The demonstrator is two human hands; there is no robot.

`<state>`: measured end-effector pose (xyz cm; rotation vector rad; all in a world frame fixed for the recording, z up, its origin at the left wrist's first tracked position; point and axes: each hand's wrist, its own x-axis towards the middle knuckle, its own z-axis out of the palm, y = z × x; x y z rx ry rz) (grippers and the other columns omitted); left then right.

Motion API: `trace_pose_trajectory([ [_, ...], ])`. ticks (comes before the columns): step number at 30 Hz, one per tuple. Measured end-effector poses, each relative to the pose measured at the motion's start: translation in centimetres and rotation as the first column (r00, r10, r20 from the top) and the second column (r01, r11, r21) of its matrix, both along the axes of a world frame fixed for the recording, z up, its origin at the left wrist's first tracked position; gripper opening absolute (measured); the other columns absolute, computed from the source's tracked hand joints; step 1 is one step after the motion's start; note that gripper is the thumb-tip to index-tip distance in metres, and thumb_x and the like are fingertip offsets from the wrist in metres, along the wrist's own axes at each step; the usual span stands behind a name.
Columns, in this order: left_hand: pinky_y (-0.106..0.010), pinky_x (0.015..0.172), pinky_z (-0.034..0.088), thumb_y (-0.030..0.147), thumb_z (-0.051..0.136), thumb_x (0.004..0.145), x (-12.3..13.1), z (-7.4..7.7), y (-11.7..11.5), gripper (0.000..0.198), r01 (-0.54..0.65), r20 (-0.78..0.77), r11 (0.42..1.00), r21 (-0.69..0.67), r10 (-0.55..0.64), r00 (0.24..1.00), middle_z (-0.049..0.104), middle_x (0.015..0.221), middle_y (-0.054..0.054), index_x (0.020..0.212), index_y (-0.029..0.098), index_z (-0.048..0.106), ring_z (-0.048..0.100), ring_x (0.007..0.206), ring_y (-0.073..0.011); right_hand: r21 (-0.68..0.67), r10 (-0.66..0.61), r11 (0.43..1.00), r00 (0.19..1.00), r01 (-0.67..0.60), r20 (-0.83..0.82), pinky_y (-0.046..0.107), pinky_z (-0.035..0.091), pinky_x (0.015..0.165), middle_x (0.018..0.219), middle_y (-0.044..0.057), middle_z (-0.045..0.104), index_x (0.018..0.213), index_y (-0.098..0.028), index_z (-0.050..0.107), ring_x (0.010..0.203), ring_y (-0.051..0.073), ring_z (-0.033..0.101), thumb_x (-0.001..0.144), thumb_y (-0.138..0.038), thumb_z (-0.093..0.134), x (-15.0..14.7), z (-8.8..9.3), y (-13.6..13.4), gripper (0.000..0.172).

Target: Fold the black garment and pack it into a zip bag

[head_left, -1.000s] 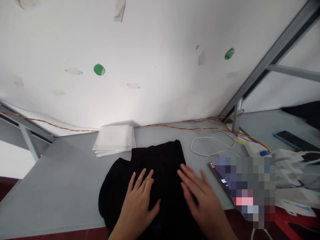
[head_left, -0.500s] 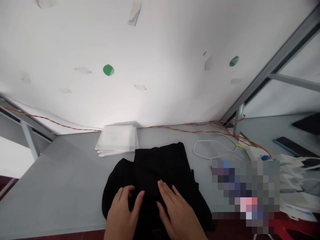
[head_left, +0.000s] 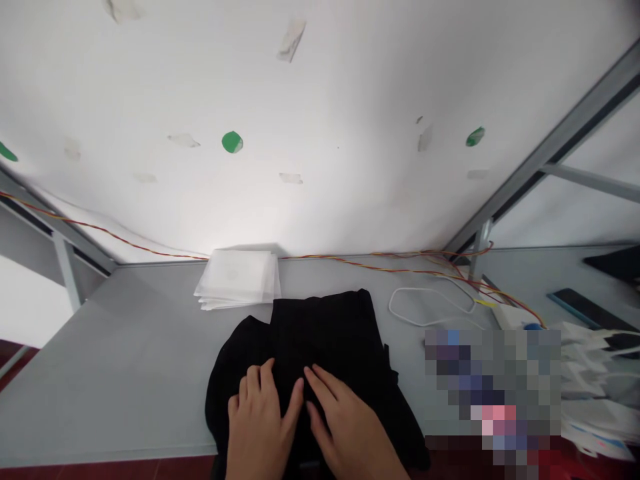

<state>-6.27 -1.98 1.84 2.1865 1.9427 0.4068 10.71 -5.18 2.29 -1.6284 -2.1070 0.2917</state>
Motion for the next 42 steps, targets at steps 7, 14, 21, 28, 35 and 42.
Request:
trace_pose_trajectory([
  [7,-0.036,0.082,0.054,0.030,0.030,0.103,-2.1,1.7,2.6,0.039,0.067,0.181,0.986,-0.155,-0.038,0.983,0.073,0.105,-0.008,0.111,0.024,0.068,0.071,0.095,-0.0235,0.058,0.066,0.996,0.997,-0.063,-0.037,0.040,0.056,0.109,0.154,0.013,0.056,0.151,-0.012,0.052,0.139,0.027,0.056,0.098,-0.017,0.052,1.1,-1.0,-1.3,0.053],
  [14,-0.041,0.088,0.059,0.027,0.036,0.098,-2.9,0.7,3.3,0.038,0.072,0.327,0.993,-0.093,-0.037,0.944,0.073,0.111,-0.008,0.108,0.024,0.073,0.072,0.101,-0.0248,-0.094,-0.105,0.992,0.968,0.086,-0.228,0.038,0.059,0.104,0.145,0.015,0.063,0.151,-0.010,0.052,0.128,0.026,0.066,0.099,-0.019,0.046,0.9,-1.7,-1.9,0.054],
  [21,-0.041,0.108,0.055,0.038,0.041,0.105,-0.6,0.7,1.3,0.041,0.164,0.638,0.980,-0.110,-0.057,0.768,0.071,0.136,-0.002,0.140,0.033,0.063,0.067,0.126,-0.0223,-0.205,-0.127,0.978,0.883,0.036,-0.452,0.040,0.051,0.113,0.153,0.011,0.057,0.156,-0.018,0.046,0.137,0.024,0.059,0.100,-0.025,0.050,2.7,-1.7,-2.7,0.057],
  [28,-0.049,0.114,0.050,0.030,0.043,0.106,4.5,1.0,0.6,0.040,0.305,0.578,0.949,0.077,-0.292,0.762,0.061,0.150,-0.001,0.141,0.037,0.062,0.052,0.143,-0.0244,-0.307,-0.363,0.928,0.709,0.213,-0.605,0.038,0.053,0.111,0.152,0.012,0.058,0.153,-0.023,0.051,0.135,0.024,0.061,0.105,-0.036,0.050,7.4,-1.3,-5.5,0.050],
  [35,-0.061,0.112,0.050,0.020,0.064,0.094,8.8,-1.7,0.7,0.044,0.460,0.327,0.850,0.256,-0.524,0.787,0.067,0.141,-0.006,0.137,0.029,0.061,0.055,0.140,-0.0313,-0.203,-0.473,0.875,0.690,0.440,-0.548,0.037,0.060,0.102,0.139,0.012,0.070,0.138,-0.024,0.065,0.124,0.026,0.070,0.102,-0.044,0.054,11.0,-1.6,-5.7,0.043],
  [42,-0.050,0.111,0.055,0.009,0.048,0.100,8.1,-1.7,1.6,0.041,0.535,0.274,0.776,0.334,-0.623,0.732,0.072,0.133,-0.003,0.134,0.028,0.061,0.065,0.129,-0.0217,-0.021,-0.382,0.913,0.834,0.408,-0.397,0.039,0.060,0.104,0.140,0.009,0.069,0.140,-0.025,0.063,0.126,0.026,0.068,0.104,-0.033,0.050,10.0,-0.2,-4.6,0.039],
])
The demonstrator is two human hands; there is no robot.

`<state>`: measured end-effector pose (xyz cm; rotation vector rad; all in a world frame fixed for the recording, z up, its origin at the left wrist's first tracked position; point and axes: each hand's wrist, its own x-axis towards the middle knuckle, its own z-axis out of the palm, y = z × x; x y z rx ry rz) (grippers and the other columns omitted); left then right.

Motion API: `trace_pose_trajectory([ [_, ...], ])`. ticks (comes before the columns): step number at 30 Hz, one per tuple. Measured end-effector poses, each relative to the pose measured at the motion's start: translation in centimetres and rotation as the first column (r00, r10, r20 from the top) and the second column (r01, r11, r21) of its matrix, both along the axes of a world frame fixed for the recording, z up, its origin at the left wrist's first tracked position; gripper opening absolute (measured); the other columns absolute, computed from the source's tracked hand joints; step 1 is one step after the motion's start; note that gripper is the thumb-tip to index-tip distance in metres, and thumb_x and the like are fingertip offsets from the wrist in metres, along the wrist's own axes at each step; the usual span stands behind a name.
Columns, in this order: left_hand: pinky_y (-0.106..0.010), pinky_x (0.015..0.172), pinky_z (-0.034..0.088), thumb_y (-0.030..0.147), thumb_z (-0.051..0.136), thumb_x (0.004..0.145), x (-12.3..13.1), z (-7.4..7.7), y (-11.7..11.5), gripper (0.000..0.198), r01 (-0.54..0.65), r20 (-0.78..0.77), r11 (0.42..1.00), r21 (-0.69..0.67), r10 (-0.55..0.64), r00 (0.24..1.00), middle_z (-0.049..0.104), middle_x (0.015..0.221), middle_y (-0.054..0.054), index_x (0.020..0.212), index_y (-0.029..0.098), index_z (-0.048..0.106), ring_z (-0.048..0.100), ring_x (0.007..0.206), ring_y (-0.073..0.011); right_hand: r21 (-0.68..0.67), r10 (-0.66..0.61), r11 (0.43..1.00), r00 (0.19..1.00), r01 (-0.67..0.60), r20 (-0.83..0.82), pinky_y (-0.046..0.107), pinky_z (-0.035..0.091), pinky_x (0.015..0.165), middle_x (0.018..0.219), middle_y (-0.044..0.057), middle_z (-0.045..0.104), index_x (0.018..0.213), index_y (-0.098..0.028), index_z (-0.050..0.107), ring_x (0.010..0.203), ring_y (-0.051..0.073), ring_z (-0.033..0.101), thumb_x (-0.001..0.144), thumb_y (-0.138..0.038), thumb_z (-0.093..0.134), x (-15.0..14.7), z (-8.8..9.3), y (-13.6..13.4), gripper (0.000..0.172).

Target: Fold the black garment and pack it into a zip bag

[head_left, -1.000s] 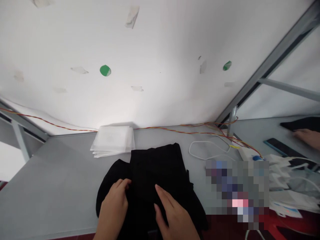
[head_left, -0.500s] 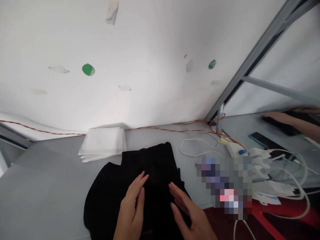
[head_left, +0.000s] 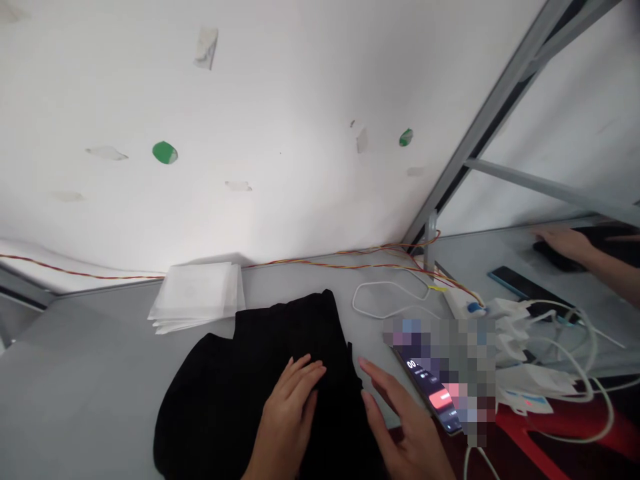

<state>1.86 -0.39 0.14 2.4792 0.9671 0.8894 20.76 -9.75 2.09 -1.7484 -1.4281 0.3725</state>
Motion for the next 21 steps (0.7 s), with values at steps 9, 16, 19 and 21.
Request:
trace_pose_trajectory([
  [9,-0.052,0.107,0.057,0.018,0.059,0.095,-1.7,1.3,-0.2,0.043,0.071,-0.196,0.986,0.152,-0.040,0.980,0.069,0.139,-0.006,0.138,0.021,0.060,0.063,0.132,-0.0284,-0.177,0.146,0.980,0.934,-0.091,0.326,0.058,0.048,0.113,0.156,0.011,0.053,0.147,-0.022,0.058,0.144,0.032,0.051,0.107,-0.035,0.042,-1.2,-2.8,4.0,0.045],
  [16,-0.045,0.105,0.059,0.013,0.055,0.093,-2.5,0.5,-2.0,0.041,0.013,-0.081,0.981,0.191,0.003,0.997,0.073,0.132,-0.005,0.133,0.020,0.064,0.069,0.123,-0.0258,-0.129,0.192,0.980,0.866,-0.149,0.462,0.057,0.045,0.117,0.160,0.012,0.049,0.146,-0.018,0.059,0.149,0.031,0.044,0.107,-0.027,0.038,-2.2,-1.4,6.3,0.046],
  [19,-0.046,0.106,0.058,0.011,0.051,0.091,-2.0,-0.8,-2.5,0.038,-0.040,-0.004,0.987,0.157,0.041,0.999,0.077,0.125,-0.003,0.124,0.021,0.068,0.071,0.119,-0.0242,-0.151,0.295,0.955,0.813,-0.254,0.503,0.054,0.044,0.118,0.165,0.013,0.040,0.155,-0.016,0.047,0.153,0.031,0.036,0.108,-0.032,0.039,-3.5,-1.7,8.0,0.051],
  [21,-0.045,0.106,0.059,0.011,0.051,0.090,-1.7,-1.9,-2.5,0.036,-0.075,0.041,0.986,0.149,0.070,0.997,0.079,0.118,-0.002,0.117,0.023,0.071,0.074,0.115,-0.0230,-0.151,0.309,0.951,0.787,-0.271,0.533,0.056,0.045,0.117,0.166,0.013,0.037,0.158,-0.018,0.042,0.153,0.033,0.036,0.107,-0.037,0.043,-3.9,-2.9,8.7,0.055],
])
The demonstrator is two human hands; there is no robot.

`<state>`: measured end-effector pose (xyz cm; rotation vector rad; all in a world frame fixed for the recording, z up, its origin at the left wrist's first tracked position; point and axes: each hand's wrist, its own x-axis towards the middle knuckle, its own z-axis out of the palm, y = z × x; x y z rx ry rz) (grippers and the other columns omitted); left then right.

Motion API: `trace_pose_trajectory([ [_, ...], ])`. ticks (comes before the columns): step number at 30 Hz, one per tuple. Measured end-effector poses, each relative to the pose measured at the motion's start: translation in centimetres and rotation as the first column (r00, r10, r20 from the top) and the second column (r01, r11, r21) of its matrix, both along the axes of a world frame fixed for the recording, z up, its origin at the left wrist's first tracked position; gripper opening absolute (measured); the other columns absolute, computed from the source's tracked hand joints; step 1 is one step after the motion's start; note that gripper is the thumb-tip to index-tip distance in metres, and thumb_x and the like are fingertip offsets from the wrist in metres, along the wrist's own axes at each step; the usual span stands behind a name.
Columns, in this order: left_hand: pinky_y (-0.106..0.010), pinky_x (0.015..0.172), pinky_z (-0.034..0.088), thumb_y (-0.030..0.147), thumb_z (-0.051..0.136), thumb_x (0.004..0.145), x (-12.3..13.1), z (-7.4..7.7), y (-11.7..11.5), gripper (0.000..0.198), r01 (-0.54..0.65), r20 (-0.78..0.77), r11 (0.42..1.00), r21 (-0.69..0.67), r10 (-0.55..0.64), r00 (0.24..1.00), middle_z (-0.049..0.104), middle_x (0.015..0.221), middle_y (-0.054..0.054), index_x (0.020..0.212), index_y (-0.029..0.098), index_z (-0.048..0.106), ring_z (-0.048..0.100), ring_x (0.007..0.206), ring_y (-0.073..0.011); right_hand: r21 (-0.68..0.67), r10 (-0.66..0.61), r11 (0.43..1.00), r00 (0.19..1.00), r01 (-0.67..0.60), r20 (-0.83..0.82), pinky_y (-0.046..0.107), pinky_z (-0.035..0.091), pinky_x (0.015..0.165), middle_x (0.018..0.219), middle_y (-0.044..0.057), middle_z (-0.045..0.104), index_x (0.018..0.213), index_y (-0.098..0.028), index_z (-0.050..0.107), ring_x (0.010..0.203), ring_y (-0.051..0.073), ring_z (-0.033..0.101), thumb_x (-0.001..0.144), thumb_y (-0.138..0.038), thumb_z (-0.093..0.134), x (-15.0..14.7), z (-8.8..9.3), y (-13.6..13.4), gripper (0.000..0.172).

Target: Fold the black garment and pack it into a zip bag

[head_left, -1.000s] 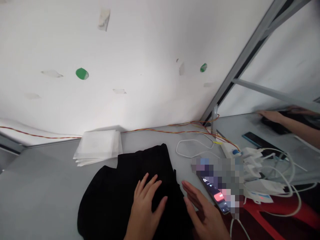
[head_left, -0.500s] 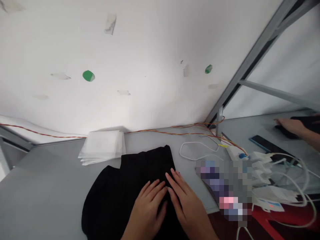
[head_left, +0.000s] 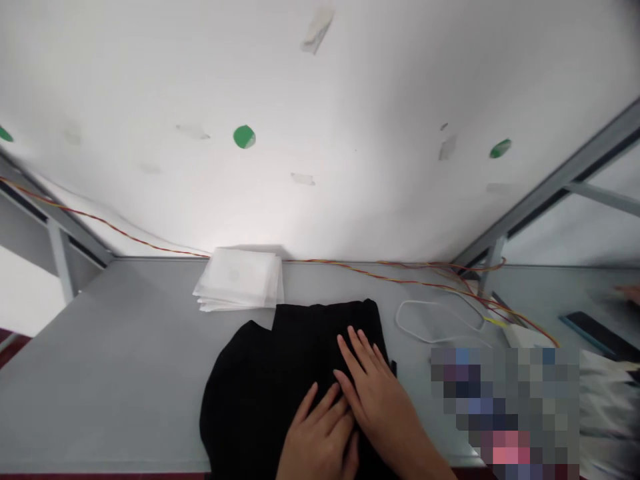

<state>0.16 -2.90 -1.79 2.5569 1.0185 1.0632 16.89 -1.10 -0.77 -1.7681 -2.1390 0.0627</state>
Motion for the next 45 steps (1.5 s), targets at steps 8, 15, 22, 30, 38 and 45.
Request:
trace_pose_trajectory([
  [8,-0.033,0.106,0.058,0.021,0.055,0.095,0.5,-4.7,1.0,0.024,-0.073,0.108,0.964,0.256,0.047,0.993,0.082,0.105,0.002,0.106,0.026,0.076,0.078,0.102,-0.0179,0.081,0.018,0.996,0.996,-0.025,0.082,0.056,0.046,0.115,0.168,0.007,0.034,0.164,-0.027,0.028,0.153,0.032,0.036,0.105,-0.035,0.044,0.7,-4.3,0.1,0.062],
  [15,-0.027,0.093,0.063,0.019,0.051,0.100,-10.9,1.3,3.6,0.034,-0.229,0.067,0.973,0.042,0.226,0.972,0.081,0.113,0.001,0.126,0.031,0.069,0.078,0.102,-0.0163,0.029,0.092,0.995,0.993,-0.091,-0.075,0.057,0.055,0.107,0.161,0.007,0.048,0.155,-0.031,0.048,0.143,0.036,0.052,0.102,-0.046,0.047,2.0,-2.6,1.5,0.055],
  [22,-0.033,0.091,0.060,0.038,0.055,0.099,-22.7,7.8,11.3,0.026,-0.453,0.074,0.796,-0.401,0.521,0.851,0.080,0.108,-0.003,0.108,0.027,0.076,0.076,0.099,-0.0222,-0.339,0.055,0.878,0.775,-0.338,-0.629,0.034,0.064,0.066,0.113,0.009,0.075,0.143,-0.028,0.061,0.085,0.022,0.074,0.102,-0.046,0.049,-4.9,4.7,11.3,0.047],
  [30,-0.036,0.084,0.055,0.025,0.068,0.082,-24.9,5.9,24.9,0.027,-0.477,0.022,0.645,-0.598,0.607,0.794,0.074,0.082,-0.005,0.108,0.018,0.070,0.072,0.080,-0.0224,-0.496,-0.231,0.836,0.668,-0.237,-0.708,0.025,0.049,0.045,0.094,0.008,0.073,0.149,-0.016,0.047,0.061,0.016,0.066,0.092,-0.042,0.063,-10.8,2.4,20.6,0.064],
  [38,-0.026,0.065,0.054,0.041,0.070,0.082,-24.7,9.6,21.7,0.065,-0.208,0.173,0.646,-0.735,0.475,0.863,0.065,0.081,0.002,0.139,0.019,0.051,0.070,0.069,-0.0163,-0.421,-0.236,0.889,0.606,-0.181,-0.759,0.022,0.039,0.049,0.082,0.001,0.069,0.136,-0.019,0.061,0.065,0.013,0.060,0.090,-0.040,0.067,-9.6,5.2,20.4,0.052],
  [45,-0.024,0.050,0.049,0.051,0.063,0.090,-17.4,9.9,7.9,0.054,-0.094,0.099,0.500,-0.861,0.345,0.933,0.063,0.070,0.005,0.135,0.023,0.058,0.064,0.049,-0.0144,-0.270,-0.079,0.950,0.716,-0.156,-0.694,0.030,0.051,0.063,0.093,0.002,0.071,0.129,-0.027,0.067,0.072,0.018,0.063,0.089,-0.053,0.067,-2.3,7.2,14.7,0.048],
])
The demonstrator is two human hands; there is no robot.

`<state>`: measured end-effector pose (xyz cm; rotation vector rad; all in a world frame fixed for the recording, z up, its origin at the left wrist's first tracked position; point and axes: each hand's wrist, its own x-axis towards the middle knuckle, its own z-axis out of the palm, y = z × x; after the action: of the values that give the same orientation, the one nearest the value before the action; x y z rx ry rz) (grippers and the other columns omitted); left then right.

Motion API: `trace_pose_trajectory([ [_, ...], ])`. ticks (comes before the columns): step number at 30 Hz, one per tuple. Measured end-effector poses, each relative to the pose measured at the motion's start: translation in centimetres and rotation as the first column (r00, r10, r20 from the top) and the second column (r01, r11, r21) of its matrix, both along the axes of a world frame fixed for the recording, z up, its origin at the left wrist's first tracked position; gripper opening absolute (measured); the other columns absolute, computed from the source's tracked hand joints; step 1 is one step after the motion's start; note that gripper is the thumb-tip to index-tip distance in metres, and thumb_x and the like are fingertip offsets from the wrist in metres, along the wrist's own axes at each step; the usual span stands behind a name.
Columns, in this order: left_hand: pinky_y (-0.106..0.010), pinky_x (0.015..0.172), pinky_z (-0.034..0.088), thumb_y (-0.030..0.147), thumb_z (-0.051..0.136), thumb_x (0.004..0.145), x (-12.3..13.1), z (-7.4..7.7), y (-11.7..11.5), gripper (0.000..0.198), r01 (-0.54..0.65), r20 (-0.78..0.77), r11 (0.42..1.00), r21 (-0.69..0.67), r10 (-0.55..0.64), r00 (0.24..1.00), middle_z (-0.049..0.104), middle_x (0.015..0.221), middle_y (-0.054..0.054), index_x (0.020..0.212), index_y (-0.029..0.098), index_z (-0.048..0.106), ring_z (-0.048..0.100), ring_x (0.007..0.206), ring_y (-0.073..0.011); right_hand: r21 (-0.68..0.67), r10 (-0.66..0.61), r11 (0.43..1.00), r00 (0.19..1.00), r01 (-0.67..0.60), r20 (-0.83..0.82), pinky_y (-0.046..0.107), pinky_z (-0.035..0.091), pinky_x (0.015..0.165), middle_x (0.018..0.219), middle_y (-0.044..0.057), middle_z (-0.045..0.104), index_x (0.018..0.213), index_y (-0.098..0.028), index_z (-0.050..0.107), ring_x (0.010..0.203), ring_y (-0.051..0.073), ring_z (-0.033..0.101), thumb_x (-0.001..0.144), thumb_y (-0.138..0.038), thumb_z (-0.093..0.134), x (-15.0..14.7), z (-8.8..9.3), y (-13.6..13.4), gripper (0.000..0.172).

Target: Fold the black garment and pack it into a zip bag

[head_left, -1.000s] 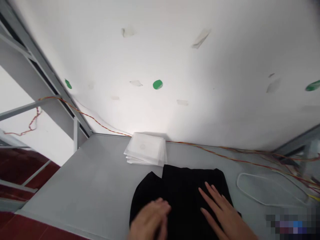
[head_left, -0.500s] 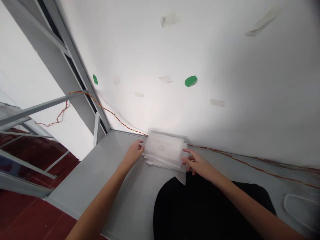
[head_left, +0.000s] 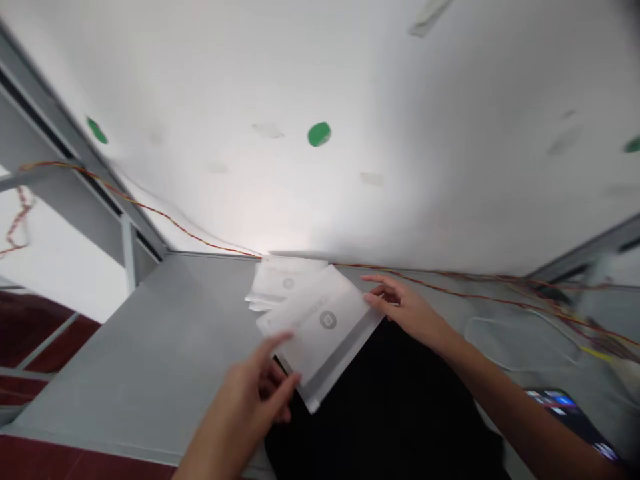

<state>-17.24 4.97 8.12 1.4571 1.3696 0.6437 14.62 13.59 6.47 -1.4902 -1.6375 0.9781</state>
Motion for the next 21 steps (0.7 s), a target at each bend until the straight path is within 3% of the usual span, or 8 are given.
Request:
trace_pose_trajectory([
  [2,-0.022,0.046,0.040,0.055,0.052,0.097,2.1,-1.1,-2.9,0.038,0.085,-0.185,0.996,0.008,-0.082,0.979,0.055,0.054,0.005,0.094,0.021,0.071,0.055,0.043,-0.0122,0.027,-0.039,0.999,0.992,0.037,0.119,0.032,0.053,0.069,0.095,0.003,0.073,0.120,-0.027,0.072,0.076,0.019,0.066,0.090,-0.053,0.065,2.9,0.0,-2.0,0.040],
  [4,-0.023,0.046,0.032,0.052,0.046,0.102,4.0,-2.1,-4.7,0.050,0.156,-0.332,0.969,0.190,-0.086,0.939,0.048,0.049,0.005,0.066,0.020,0.059,0.047,0.043,-0.0101,0.044,-0.105,0.994,0.975,0.098,0.195,0.033,0.053,0.070,0.093,0.003,0.074,0.112,-0.026,0.075,0.078,0.021,0.067,0.092,-0.052,0.063,5.8,-0.3,-4.5,0.034],
  [8,-0.024,0.056,0.037,0.035,0.050,0.104,7.8,-3.2,-5.4,0.039,0.313,-0.397,0.749,0.584,-0.073,0.915,0.057,0.065,0.002,0.069,0.020,0.057,0.054,0.057,-0.0114,0.066,-0.340,0.941,0.922,0.333,0.187,0.033,0.052,0.067,0.095,0.006,0.075,0.110,-0.023,0.075,0.080,0.022,0.067,0.092,-0.052,0.061,9.4,-1.6,-10.9,0.037],
  [10,-0.027,0.070,0.046,0.029,0.052,0.103,9.4,-3.5,-4.8,0.026,0.394,-0.448,0.647,0.652,-0.090,0.890,0.064,0.081,-0.001,0.081,0.021,0.062,0.062,0.075,-0.0161,0.038,-0.419,0.908,0.895,0.418,0.150,0.033,0.052,0.065,0.097,0.007,0.076,0.113,-0.023,0.074,0.080,0.023,0.067,0.093,-0.053,0.059,9.7,-2.5,-14.3,0.039],
  [12,-0.033,0.079,0.049,0.032,0.055,0.101,10.6,-3.8,-4.0,0.018,0.471,-0.536,0.605,0.642,-0.084,0.840,0.065,0.091,-0.004,0.089,0.021,0.062,0.064,0.087,-0.0215,0.018,-0.436,0.899,0.890,0.438,0.136,0.033,0.052,0.066,0.105,0.008,0.076,0.111,-0.024,0.074,0.085,0.023,0.068,0.095,-0.054,0.057,9.0,-3.3,-16.9,0.039],
  [16,-0.036,0.072,0.049,0.042,0.057,0.099,12.0,-4.5,-3.0,0.026,0.572,-0.711,0.653,0.496,-0.072,0.699,0.063,0.085,-0.004,0.085,0.021,0.058,0.064,0.080,-0.0244,-0.039,-0.477,0.871,0.863,0.489,0.167,0.035,0.052,0.067,0.103,0.008,0.076,0.112,-0.023,0.074,0.079,0.023,0.068,0.096,-0.059,0.054,7.1,-3.7,-18.5,0.044],
  [19,-0.033,0.066,0.045,0.032,0.045,0.105,12.8,-4.7,-3.3,0.026,0.599,-0.788,0.717,0.355,-0.115,0.605,0.066,0.081,-0.003,0.087,0.021,0.060,0.067,0.074,-0.0231,-0.087,-0.482,0.849,0.833,0.520,0.273,0.040,0.053,0.075,0.097,0.008,0.075,0.118,-0.022,0.071,0.080,0.026,0.069,0.094,-0.066,0.053,6.2,-3.3,-17.4,0.053],
  [21,-0.030,0.060,0.039,0.026,0.040,0.106,13.3,-4.3,-3.8,0.028,0.577,-0.824,0.776,0.253,-0.140,0.549,0.069,0.079,-0.003,0.089,0.021,0.062,0.068,0.070,-0.0220,-0.125,-0.440,0.850,0.820,0.511,0.366,0.044,0.054,0.083,0.106,0.011,0.075,0.127,-0.020,0.066,0.092,0.031,0.071,0.091,-0.070,0.055,5.8,-3.2,-16.5,0.062],
])
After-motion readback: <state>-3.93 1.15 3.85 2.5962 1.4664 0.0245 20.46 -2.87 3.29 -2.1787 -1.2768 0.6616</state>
